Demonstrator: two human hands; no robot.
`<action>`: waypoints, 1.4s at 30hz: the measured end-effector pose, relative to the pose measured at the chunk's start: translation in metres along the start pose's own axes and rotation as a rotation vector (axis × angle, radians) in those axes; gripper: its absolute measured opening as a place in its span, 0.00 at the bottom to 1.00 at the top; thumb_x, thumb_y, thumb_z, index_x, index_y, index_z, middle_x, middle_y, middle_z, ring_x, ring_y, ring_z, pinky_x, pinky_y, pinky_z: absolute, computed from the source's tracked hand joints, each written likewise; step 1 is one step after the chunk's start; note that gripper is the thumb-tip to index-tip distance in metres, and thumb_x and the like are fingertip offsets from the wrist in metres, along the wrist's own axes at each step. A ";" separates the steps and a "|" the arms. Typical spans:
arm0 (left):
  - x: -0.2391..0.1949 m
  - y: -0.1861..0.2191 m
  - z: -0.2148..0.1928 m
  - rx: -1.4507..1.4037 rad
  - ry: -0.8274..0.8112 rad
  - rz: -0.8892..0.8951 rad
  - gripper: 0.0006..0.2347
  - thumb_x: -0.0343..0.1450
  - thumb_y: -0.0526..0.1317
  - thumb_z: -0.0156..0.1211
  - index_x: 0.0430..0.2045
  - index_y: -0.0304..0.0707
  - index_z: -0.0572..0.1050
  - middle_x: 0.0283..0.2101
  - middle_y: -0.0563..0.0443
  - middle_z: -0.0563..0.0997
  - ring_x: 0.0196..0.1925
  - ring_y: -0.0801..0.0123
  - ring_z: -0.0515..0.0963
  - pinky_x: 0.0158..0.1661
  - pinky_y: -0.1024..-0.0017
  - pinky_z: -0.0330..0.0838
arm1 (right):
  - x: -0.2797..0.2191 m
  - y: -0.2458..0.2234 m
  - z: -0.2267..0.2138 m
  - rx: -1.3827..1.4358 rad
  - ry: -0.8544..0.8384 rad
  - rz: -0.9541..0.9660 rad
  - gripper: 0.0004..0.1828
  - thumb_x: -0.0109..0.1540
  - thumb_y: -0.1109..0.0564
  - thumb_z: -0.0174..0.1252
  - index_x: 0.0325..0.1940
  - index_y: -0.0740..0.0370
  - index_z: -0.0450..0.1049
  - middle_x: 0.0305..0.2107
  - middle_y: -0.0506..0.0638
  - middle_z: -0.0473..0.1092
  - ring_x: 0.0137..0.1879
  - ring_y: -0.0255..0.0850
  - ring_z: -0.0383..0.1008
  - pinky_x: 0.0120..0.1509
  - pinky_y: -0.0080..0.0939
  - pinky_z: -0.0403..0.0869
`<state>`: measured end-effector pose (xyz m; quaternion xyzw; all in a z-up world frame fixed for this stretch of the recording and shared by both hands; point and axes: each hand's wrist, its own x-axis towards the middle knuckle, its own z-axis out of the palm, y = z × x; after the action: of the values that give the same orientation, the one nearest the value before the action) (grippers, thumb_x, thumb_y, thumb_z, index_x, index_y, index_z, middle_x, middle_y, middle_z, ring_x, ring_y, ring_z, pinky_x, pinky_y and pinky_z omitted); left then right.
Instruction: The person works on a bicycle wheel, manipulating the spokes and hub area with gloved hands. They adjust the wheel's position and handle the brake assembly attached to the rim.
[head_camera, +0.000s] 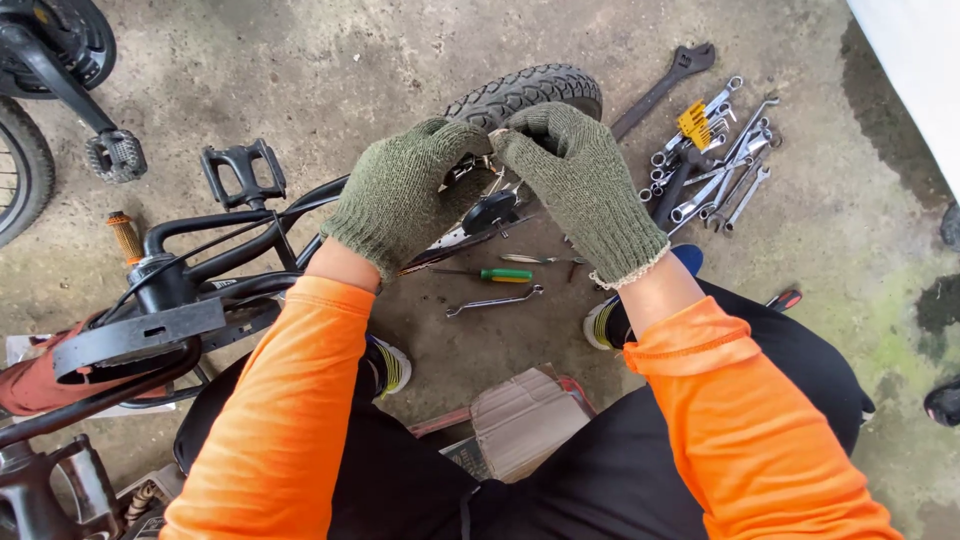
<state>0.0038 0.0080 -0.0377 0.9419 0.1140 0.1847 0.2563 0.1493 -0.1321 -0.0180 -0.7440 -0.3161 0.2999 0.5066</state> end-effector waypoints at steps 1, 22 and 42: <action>0.002 0.003 -0.005 -0.001 -0.002 0.002 0.12 0.74 0.48 0.60 0.48 0.45 0.73 0.35 0.42 0.77 0.39 0.38 0.81 0.42 0.48 0.77 | 0.001 -0.001 -0.004 0.000 0.003 0.002 0.11 0.64 0.51 0.64 0.48 0.56 0.79 0.39 0.56 0.78 0.52 0.42 0.78 0.58 0.47 0.76; 0.016 0.010 -0.035 -0.157 0.116 -0.065 0.07 0.74 0.34 0.63 0.44 0.31 0.76 0.40 0.44 0.84 0.31 0.63 0.81 0.34 0.69 0.75 | 0.017 0.238 0.044 0.482 -0.032 1.165 0.35 0.64 0.37 0.48 0.63 0.69 0.65 0.49 0.67 0.73 0.40 0.57 0.76 0.46 0.54 0.78; 0.023 0.009 -0.034 -0.160 0.029 -0.146 0.08 0.73 0.37 0.63 0.41 0.34 0.78 0.38 0.45 0.84 0.28 0.63 0.80 0.30 0.69 0.74 | 0.040 0.234 0.070 0.835 -0.008 0.493 0.21 0.60 0.54 0.64 0.52 0.71 0.74 0.35 0.54 0.75 0.36 0.40 0.75 0.42 0.35 0.75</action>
<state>0.0124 0.0224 0.0011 0.9049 0.1710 0.1875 0.3417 0.1592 -0.1292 -0.2649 -0.5288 0.0150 0.5151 0.6744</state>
